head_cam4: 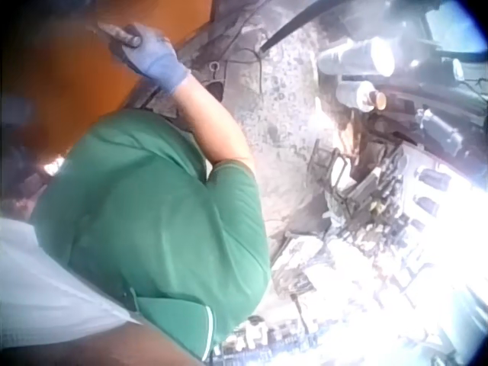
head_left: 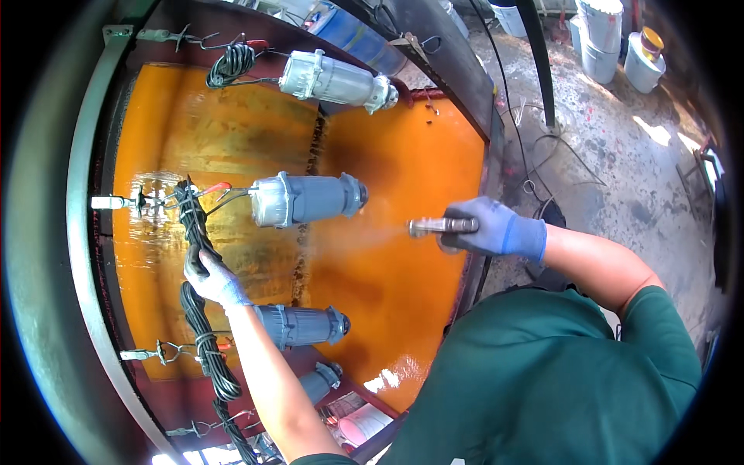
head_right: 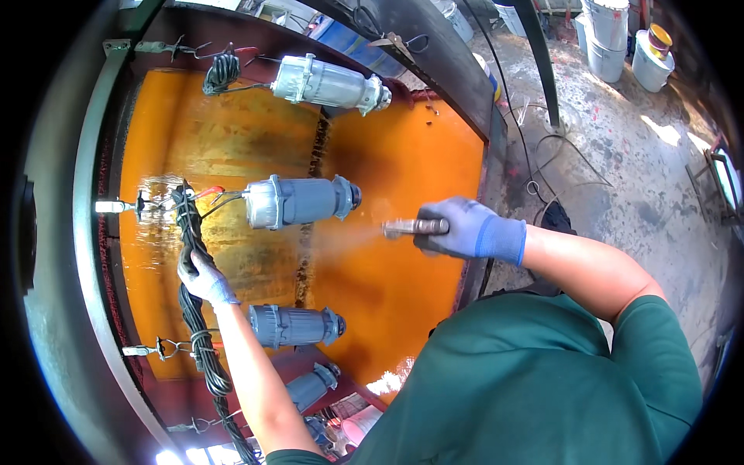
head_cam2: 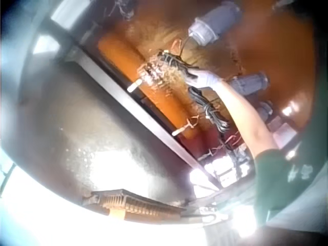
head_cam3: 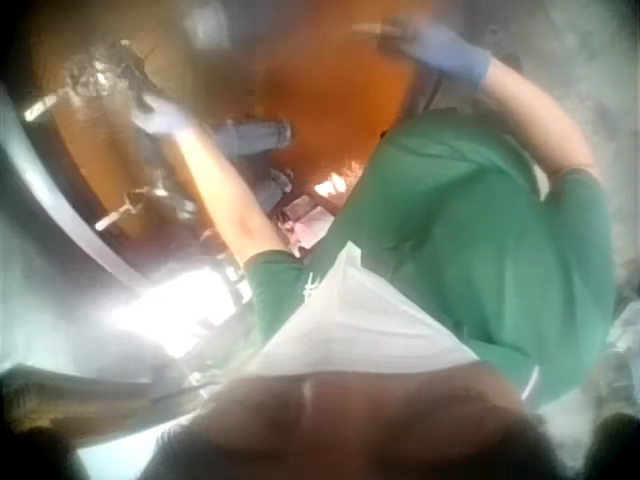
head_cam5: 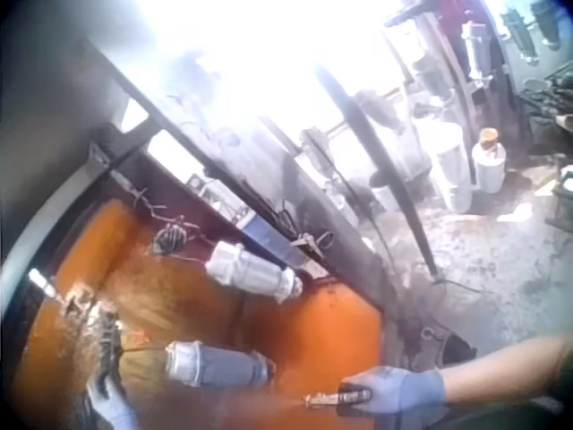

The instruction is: The person spray paints hanging parts using a spray gun while rotating them by hand, then presses buttons on a control panel to advance the overhead conveyor track before spray painting more parts.

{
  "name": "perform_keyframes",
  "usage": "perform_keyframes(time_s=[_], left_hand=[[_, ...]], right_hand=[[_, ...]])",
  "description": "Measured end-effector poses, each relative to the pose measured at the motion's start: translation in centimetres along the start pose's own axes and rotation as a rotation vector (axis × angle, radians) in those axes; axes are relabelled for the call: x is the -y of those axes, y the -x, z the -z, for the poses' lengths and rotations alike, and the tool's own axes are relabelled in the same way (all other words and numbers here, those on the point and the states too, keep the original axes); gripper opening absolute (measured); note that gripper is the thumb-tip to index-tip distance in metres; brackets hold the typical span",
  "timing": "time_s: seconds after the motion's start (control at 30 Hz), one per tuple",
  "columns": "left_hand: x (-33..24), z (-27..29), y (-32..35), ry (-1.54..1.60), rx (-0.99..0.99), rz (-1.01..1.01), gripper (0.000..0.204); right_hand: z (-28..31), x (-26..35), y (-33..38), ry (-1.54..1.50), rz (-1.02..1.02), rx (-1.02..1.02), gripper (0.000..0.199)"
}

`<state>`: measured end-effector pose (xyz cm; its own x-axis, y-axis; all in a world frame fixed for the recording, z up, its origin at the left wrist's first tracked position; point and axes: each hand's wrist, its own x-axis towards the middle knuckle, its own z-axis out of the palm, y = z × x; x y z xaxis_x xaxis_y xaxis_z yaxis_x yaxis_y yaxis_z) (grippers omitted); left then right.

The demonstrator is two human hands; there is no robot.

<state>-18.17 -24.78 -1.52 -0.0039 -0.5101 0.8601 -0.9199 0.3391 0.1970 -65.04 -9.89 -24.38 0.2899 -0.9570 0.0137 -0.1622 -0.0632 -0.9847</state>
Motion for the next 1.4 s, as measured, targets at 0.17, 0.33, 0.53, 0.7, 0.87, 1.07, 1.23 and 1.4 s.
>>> perform_keyframes(time_s=[0.17,0.33,0.53,0.7,0.87,1.07,1.23,1.4], left_hand=[[0.1,-0.5,-0.1,-0.064,0.007,-0.036,0.029],[2.6,0.1,-0.5,-0.224,-0.023,-0.022,0.026],[5.9,-0.2,-2.4,-0.283,0.032,-0.072,0.026],[8.8,0.4,-4.1,-0.275,0.076,0.072,0.022],[9.9,0.7,-4.9,-0.317,0.105,0.102,0.022],[9.5,0.9,-5.1,-0.351,0.129,0.045,0.021],[9.6,0.6,-5.0,-0.305,0.106,0.063,0.021],[10.1,0.7,-5.2,-0.367,0.121,0.053,0.020]], right_hand=[[0.6,-1.4,-0.6,-0.082,-0.058,-0.190,0.024],[1.9,-0.7,-0.6,-0.009,-0.052,-0.035,0.026],[2.7,-1.0,-0.2,-0.089,-0.055,-0.140,0.027],[3.6,2.2,0.8,-0.039,0.072,-0.037,0.025],[4.2,3.9,0.6,-0.188,0.112,-0.113,0.023],[4.6,4.8,0.7,-0.158,0.044,0.031,0.024],[4.1,3.5,-0.2,-0.276,0.098,-0.064,0.024],[3.4,2.4,-1.1,-0.347,0.050,-0.176,0.024]])
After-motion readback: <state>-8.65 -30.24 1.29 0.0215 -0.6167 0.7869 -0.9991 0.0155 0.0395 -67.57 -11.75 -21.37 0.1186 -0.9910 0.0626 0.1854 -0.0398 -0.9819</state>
